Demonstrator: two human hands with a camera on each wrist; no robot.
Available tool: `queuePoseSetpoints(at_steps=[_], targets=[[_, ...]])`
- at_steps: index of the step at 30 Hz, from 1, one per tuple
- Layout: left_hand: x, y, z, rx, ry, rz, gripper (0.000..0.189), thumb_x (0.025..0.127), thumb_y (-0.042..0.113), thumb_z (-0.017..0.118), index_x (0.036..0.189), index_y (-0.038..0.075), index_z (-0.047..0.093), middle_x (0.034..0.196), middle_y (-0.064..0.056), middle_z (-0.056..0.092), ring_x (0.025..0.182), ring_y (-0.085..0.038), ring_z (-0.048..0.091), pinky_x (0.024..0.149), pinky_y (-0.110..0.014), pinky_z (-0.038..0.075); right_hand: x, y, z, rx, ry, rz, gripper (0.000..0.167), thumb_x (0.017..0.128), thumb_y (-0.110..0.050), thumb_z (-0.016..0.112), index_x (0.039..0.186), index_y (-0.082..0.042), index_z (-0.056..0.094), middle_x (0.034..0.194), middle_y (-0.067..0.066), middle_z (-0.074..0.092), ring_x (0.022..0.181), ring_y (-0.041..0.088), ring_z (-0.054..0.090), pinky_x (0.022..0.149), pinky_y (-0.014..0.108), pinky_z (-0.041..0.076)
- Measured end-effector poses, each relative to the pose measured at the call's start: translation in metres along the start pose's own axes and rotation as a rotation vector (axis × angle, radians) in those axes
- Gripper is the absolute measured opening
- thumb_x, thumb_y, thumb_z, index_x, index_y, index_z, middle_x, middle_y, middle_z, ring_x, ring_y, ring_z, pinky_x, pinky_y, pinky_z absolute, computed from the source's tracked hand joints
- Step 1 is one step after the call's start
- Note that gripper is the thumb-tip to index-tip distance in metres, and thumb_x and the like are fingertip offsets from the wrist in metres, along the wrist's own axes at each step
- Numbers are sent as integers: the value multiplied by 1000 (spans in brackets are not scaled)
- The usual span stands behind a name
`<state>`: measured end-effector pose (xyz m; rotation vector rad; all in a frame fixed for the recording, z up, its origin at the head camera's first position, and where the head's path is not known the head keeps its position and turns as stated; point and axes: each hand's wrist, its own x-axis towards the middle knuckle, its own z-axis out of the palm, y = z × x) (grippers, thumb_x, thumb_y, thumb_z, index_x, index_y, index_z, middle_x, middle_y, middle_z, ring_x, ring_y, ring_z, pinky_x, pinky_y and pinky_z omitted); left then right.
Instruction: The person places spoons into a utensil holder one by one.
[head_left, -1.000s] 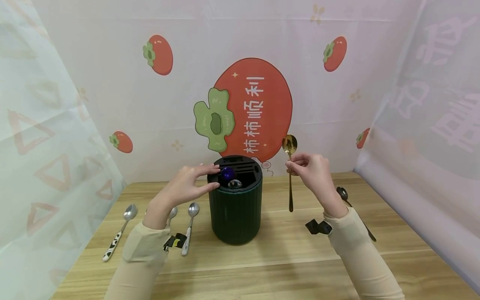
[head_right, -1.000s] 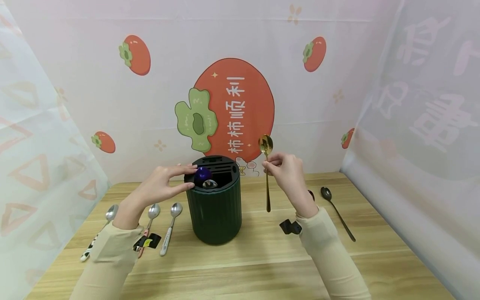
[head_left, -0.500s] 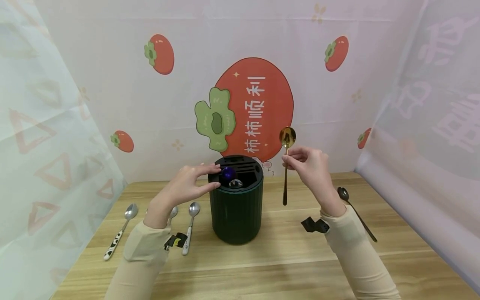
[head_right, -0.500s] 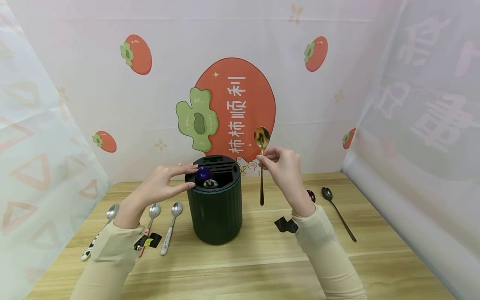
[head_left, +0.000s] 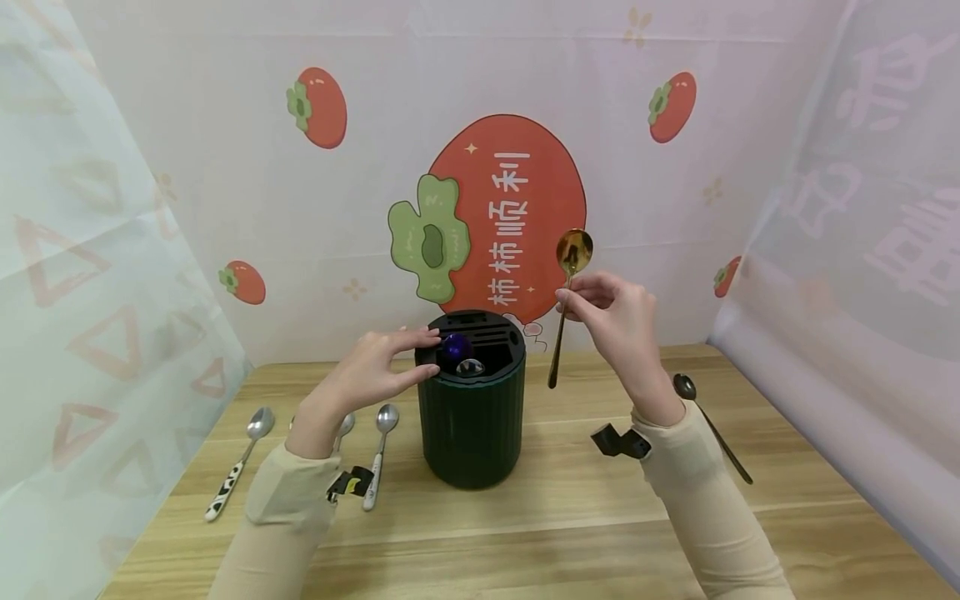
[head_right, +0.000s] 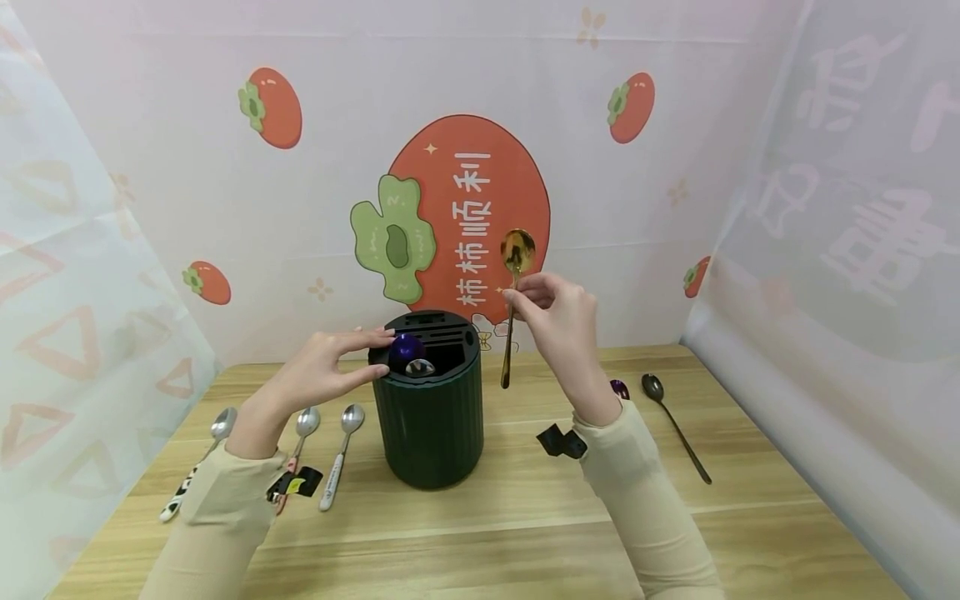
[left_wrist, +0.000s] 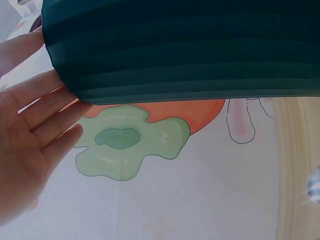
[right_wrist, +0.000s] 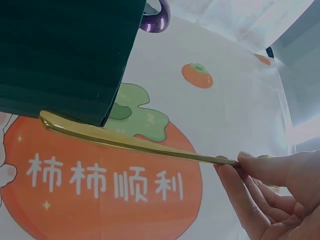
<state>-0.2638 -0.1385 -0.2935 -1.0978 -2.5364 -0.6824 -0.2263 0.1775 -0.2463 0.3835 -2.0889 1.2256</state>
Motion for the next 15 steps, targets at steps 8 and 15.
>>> queuePoseSetpoints(at_steps=[8, 15], targets=[[0, -1, 1, -6, -6, 0, 46, 90, 40, 63, 127, 13, 62, 132, 1, 59, 128, -21, 50, 109, -42, 36, 4, -13, 3, 55, 55, -15, 19, 83, -17, 73, 92, 0, 71, 83, 15, 73, 67, 8, 70, 63, 19, 56], [0, -1, 0, -9, -6, 4, 45, 90, 39, 63, 126, 12, 62, 132, 0, 59, 128, -22, 50, 110, -42, 35, 8, -17, 6, 125, 77, -43, 21, 83, -19, 74, 94, -1, 71, 85, 15, 73, 67, 5, 69, 64, 21, 57]])
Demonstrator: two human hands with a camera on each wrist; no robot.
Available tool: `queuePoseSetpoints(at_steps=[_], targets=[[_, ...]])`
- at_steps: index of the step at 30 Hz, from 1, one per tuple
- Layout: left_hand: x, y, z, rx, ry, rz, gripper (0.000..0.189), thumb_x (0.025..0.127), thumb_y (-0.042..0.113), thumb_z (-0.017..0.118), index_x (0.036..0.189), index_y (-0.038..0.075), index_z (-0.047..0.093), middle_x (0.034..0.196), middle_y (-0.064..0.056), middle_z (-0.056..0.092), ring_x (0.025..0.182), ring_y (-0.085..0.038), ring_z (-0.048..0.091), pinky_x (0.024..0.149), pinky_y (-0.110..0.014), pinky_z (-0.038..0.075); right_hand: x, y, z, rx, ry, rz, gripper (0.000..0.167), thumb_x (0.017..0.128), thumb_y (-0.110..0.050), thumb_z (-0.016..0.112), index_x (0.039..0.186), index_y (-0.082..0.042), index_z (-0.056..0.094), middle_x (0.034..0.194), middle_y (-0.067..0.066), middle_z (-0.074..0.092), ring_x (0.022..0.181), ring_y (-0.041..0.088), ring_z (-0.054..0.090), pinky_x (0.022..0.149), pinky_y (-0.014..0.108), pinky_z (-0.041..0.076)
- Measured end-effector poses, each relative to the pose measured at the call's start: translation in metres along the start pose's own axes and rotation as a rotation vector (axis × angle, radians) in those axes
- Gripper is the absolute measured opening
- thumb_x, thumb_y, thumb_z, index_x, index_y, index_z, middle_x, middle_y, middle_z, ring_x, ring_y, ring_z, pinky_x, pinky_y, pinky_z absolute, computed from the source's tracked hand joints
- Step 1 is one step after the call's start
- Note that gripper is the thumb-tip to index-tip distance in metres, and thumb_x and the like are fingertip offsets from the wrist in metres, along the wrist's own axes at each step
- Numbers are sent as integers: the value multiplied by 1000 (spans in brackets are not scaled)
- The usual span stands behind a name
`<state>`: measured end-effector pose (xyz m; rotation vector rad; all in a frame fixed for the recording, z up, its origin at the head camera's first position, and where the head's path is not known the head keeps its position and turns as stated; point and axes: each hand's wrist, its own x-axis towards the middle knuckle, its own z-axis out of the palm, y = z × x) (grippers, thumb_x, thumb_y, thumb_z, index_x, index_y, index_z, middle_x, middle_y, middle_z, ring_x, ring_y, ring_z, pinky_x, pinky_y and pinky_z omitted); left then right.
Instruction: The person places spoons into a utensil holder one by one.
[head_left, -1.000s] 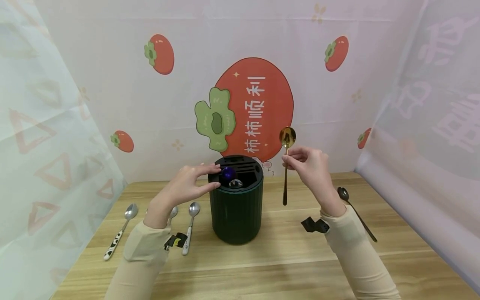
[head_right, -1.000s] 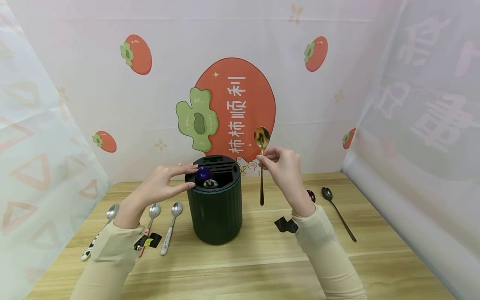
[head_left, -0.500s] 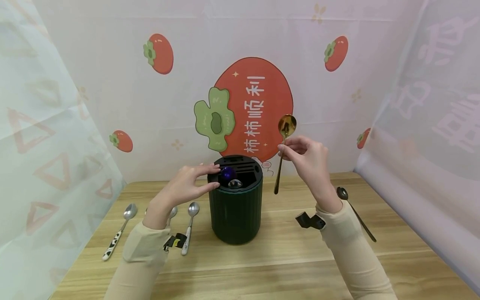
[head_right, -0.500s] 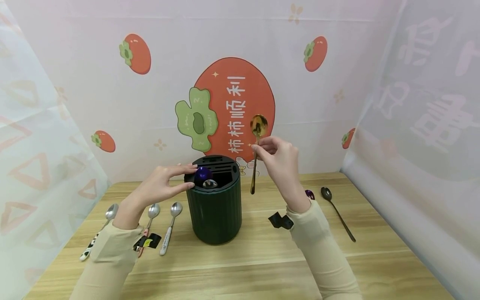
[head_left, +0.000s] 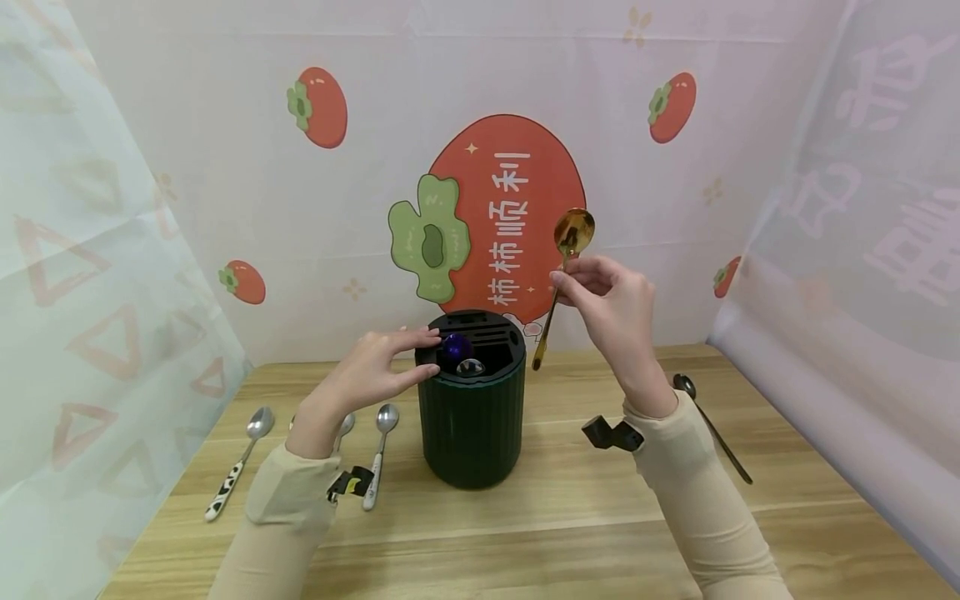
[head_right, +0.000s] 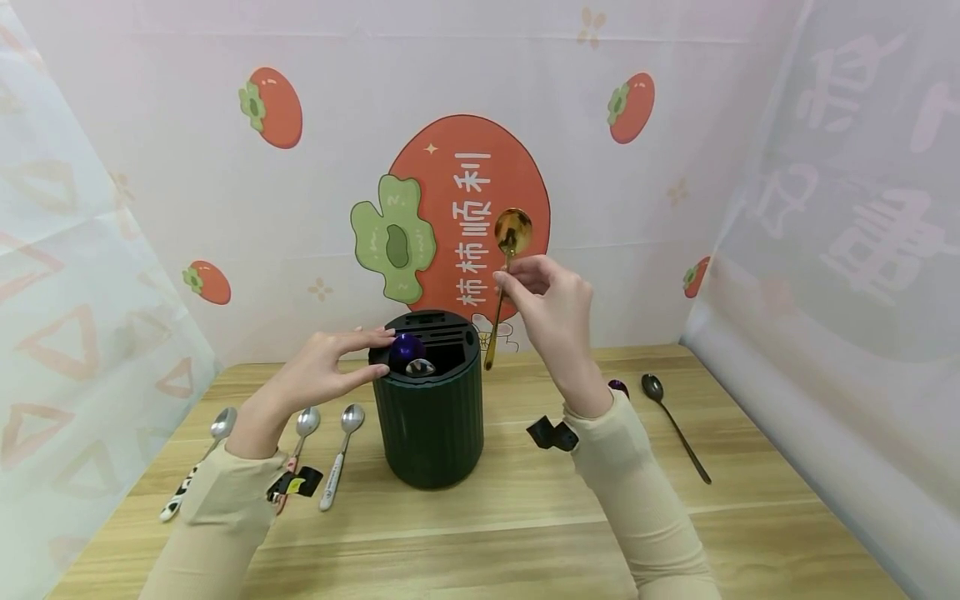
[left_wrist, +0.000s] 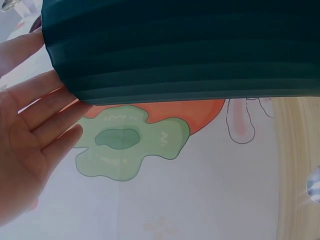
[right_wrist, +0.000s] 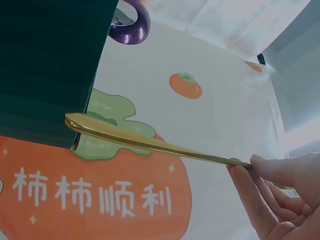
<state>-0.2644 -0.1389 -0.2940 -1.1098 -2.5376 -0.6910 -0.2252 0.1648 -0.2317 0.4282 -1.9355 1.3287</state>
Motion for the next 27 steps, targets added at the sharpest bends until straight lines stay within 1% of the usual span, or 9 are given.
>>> queuePoseSetpoints(at_steps=[5, 7, 10, 14, 19, 22, 25, 27], targets=[[0, 0, 0, -2, -2, -3, 45, 90, 39, 63, 126, 12, 62, 132, 0, 59, 129, -22, 50, 110, -42, 35, 3, -3, 3, -30, 1, -18, 22, 83, -25, 74, 92, -5, 72, 82, 10, 73, 69, 7, 69, 64, 21, 56], [0, -1, 0, -3, -2, -4, 45, 90, 39, 63, 127, 12, 62, 132, 0, 59, 129, -23, 49, 110, -43, 36, 3, -4, 5, -57, 5, -25, 23, 83, -27, 73, 91, -6, 72, 81, 9, 73, 69, 6, 68, 62, 20, 55], [0, -1, 0, -2, -1, -4, 46, 90, 40, 63, 127, 13, 62, 132, 0, 59, 129, -23, 49, 109, -43, 36, 4, -5, 7, -70, 6, -35, 23, 83, -28, 73, 91, -7, 72, 80, 7, 73, 69, 5, 68, 60, 19, 54], [0, -1, 1, -3, -1, -2, 45, 90, 40, 63, 127, 13, 62, 132, 1, 59, 129, -23, 49, 109, -43, 37, 4, -7, 9, -50, 1, -54, 22, 83, -27, 73, 90, -6, 72, 80, 7, 73, 69, 5, 68, 61, 19, 54], [0, -1, 1, -9, -3, -3, 46, 90, 40, 62, 127, 13, 62, 133, 0, 59, 129, -22, 49, 109, -44, 37, 6, -9, 12, -47, 18, -73, 22, 82, -26, 74, 90, -6, 73, 81, 8, 73, 69, 4, 68, 61, 18, 53], [0, -1, 1, -10, -3, -5, 46, 90, 39, 62, 128, 13, 61, 133, 0, 59, 130, -23, 49, 109, -44, 37, 6, -13, 14, -22, 25, -74, 22, 82, -26, 75, 90, -5, 72, 82, 8, 74, 69, 4, 68, 63, 18, 54], [-1, -1, 1, -10, -1, -9, 46, 90, 39, 62, 128, 13, 61, 132, 0, 59, 129, -22, 49, 109, -44, 36, 5, -16, 18, 11, 33, -61, 20, 82, -20, 75, 91, -2, 72, 84, 11, 73, 69, 6, 69, 65, 19, 55], [-1, 0, 1, -11, 3, -8, 46, 91, 39, 62, 128, 13, 61, 132, 0, 59, 129, -22, 49, 109, -44, 36, 4, -22, 20, 22, 45, -58, 18, 82, -15, 74, 91, 1, 71, 85, 15, 73, 70, 7, 69, 66, 19, 56]])
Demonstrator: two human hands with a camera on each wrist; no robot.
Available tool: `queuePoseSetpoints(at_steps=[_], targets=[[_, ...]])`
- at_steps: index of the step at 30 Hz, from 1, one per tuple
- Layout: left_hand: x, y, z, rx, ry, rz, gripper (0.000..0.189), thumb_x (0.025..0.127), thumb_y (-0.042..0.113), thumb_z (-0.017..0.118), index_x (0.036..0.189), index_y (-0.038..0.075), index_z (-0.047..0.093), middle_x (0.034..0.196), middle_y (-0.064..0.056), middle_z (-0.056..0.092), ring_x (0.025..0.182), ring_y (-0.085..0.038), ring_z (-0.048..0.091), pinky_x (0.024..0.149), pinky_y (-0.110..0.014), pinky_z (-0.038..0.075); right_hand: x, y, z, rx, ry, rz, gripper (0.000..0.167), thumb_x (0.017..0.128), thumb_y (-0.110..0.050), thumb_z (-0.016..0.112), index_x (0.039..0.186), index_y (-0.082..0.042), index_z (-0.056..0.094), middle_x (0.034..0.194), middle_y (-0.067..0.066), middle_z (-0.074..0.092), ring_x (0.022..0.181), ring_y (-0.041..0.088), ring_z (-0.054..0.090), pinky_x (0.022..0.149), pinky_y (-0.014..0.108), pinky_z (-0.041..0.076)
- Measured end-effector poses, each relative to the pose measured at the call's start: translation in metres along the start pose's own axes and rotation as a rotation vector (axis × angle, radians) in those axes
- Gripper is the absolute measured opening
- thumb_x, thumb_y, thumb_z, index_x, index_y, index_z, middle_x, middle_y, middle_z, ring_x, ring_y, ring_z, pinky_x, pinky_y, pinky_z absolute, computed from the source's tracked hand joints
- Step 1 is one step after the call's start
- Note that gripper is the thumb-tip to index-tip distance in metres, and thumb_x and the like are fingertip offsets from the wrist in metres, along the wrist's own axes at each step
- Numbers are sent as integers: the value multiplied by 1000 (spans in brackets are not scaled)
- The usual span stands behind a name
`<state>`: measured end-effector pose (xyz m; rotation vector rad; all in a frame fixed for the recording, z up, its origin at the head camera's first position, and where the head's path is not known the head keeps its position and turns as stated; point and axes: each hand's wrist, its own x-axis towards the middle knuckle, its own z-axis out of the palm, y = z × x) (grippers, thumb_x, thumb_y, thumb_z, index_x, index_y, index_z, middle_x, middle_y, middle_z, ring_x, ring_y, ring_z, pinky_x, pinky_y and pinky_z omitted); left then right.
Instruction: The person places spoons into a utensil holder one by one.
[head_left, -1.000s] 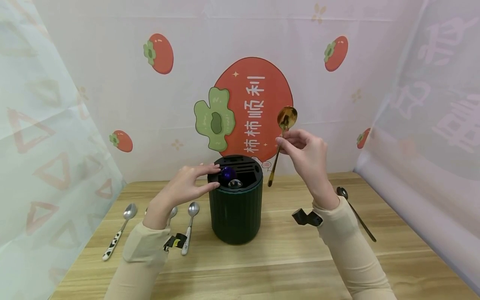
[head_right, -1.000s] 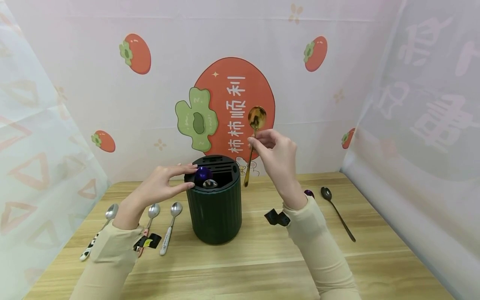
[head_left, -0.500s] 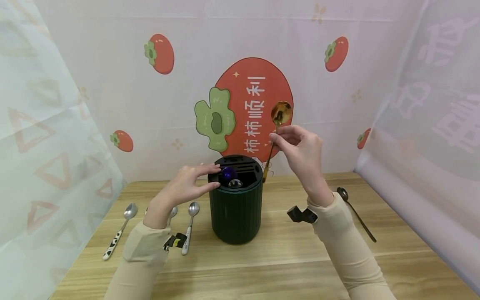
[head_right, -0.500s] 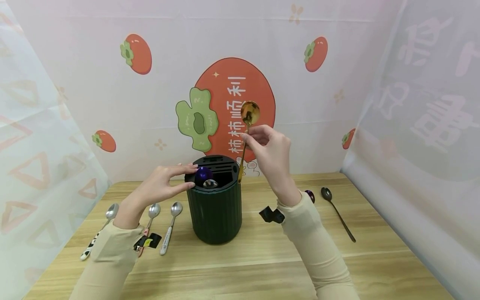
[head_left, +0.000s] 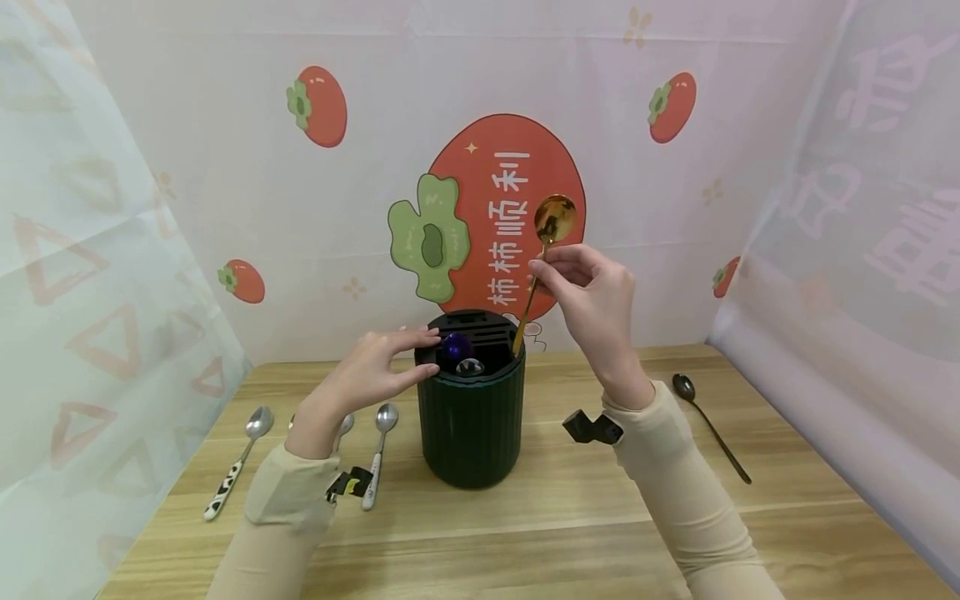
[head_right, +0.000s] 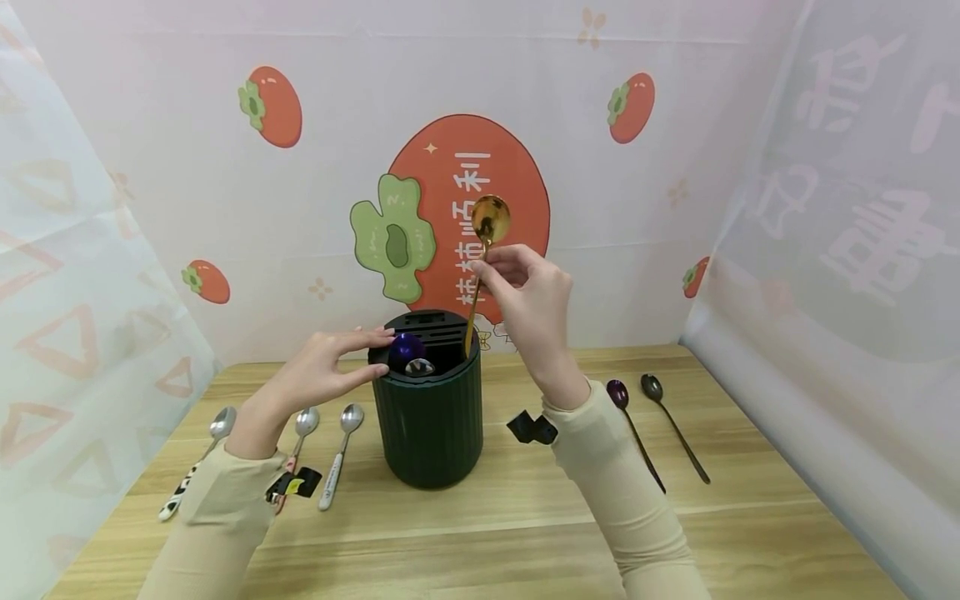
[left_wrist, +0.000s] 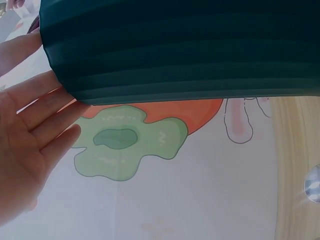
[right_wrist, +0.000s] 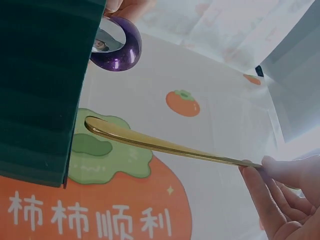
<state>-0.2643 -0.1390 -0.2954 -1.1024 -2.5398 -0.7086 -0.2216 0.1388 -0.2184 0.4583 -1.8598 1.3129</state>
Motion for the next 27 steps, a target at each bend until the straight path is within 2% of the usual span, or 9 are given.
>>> queuePoseSetpoints(at_steps=[5, 8, 15, 27], targets=[[-1, 1, 0, 0, 15, 14, 46, 90, 39, 63, 128, 13, 61, 132, -2, 60, 128, -24, 50, 108, -45, 37, -4, -14, 4, 1, 0, -1, 17, 83, -8, 72, 92, 6, 68, 86, 19, 72, 72, 17, 71, 67, 19, 56], [-1, 1, 0, 0, 18, 13, 46, 90, 38, 63, 128, 13, 61, 132, -3, 60, 128, -24, 50, 108, -46, 36, -4, -9, 7, -5, -15, -1, 17, 84, -9, 72, 92, 6, 68, 85, 19, 72, 72, 22, 70, 66, 19, 56], [-2, 2, -1, 1, 28, 21, 46, 90, 38, 64, 128, 13, 61, 131, -2, 60, 127, -23, 52, 109, -44, 37, -1, 18, 11, -33, -18, -12, 22, 82, -24, 75, 90, -4, 71, 83, 8, 74, 71, 14, 70, 64, 19, 55], [-1, 1, 0, 3, 30, 26, 45, 90, 38, 64, 128, 13, 61, 131, -2, 60, 127, -23, 52, 109, -44, 37, -2, 26, 14, -129, -91, -31, 18, 80, -23, 77, 89, -8, 74, 80, 4, 74, 69, 7, 69, 62, 18, 53]])
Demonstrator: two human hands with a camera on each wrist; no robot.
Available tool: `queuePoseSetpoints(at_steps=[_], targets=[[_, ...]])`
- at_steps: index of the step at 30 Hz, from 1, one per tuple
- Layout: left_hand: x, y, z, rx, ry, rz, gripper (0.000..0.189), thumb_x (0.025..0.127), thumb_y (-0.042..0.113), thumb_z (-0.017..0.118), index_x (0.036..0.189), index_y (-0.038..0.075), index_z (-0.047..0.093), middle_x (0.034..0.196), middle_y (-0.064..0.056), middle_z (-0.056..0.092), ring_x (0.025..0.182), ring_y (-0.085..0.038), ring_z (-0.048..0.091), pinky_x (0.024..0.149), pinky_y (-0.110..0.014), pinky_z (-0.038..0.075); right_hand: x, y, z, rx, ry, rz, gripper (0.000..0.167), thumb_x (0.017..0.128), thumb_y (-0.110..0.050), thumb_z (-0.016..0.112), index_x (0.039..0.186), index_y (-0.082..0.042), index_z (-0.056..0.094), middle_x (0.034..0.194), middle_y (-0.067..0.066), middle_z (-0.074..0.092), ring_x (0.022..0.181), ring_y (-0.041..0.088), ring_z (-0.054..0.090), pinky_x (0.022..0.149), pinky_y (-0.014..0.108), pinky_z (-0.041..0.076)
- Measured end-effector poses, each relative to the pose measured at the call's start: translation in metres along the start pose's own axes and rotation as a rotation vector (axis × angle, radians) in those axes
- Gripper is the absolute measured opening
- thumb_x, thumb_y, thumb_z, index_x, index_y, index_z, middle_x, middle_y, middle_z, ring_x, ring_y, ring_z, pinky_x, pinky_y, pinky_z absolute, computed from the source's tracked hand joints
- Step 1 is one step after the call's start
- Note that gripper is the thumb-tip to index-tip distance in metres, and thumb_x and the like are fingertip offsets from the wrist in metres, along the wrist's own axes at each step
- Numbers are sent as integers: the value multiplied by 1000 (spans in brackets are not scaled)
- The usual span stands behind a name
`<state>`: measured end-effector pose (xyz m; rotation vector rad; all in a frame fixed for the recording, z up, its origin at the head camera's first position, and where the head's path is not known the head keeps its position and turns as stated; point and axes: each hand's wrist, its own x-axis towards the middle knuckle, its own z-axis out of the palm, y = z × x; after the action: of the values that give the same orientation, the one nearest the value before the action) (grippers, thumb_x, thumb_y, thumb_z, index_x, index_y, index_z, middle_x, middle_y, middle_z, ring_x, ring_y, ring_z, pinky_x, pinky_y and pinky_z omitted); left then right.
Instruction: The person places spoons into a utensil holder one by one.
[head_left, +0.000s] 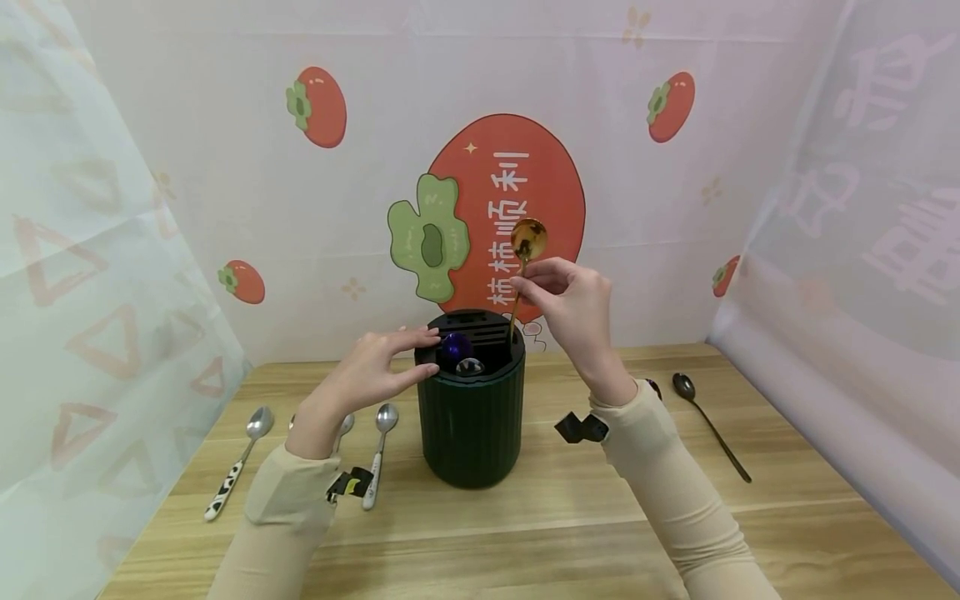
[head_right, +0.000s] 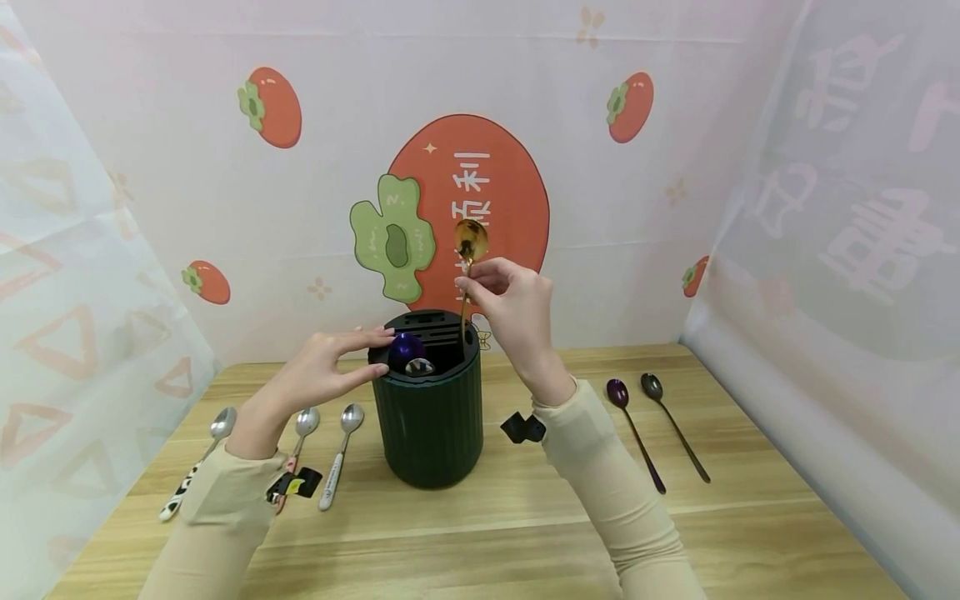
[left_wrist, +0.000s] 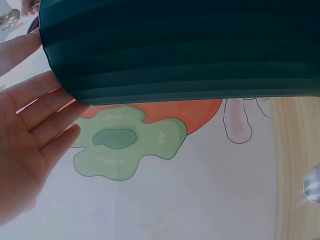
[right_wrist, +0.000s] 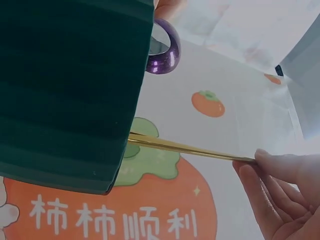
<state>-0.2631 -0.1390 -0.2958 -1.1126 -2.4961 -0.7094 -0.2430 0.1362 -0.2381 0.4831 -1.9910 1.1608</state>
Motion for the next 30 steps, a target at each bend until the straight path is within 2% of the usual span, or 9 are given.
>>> queuePoseSetpoints(at_steps=[22, 30], targets=[[1, 0, -1, -7, -8, -3, 46, 90, 39, 64, 127, 13, 62, 131, -2, 60, 128, -23, 51, 108, -45, 38, -1, 9, 9, -76, -72, 12, 14, 79, -21, 77, 87, -9, 74, 79, 5, 74, 69, 13, 70, 55, 19, 51], [1, 1, -1, -7, -6, -4, 45, 89, 38, 65, 127, 13, 62, 131, -2, 60, 129, -25, 50, 107, -46, 38, -2, 12, 11, -105, -95, 10, 15, 79, -22, 78, 86, -10, 74, 77, 3, 74, 66, 11, 69, 55, 22, 52]])
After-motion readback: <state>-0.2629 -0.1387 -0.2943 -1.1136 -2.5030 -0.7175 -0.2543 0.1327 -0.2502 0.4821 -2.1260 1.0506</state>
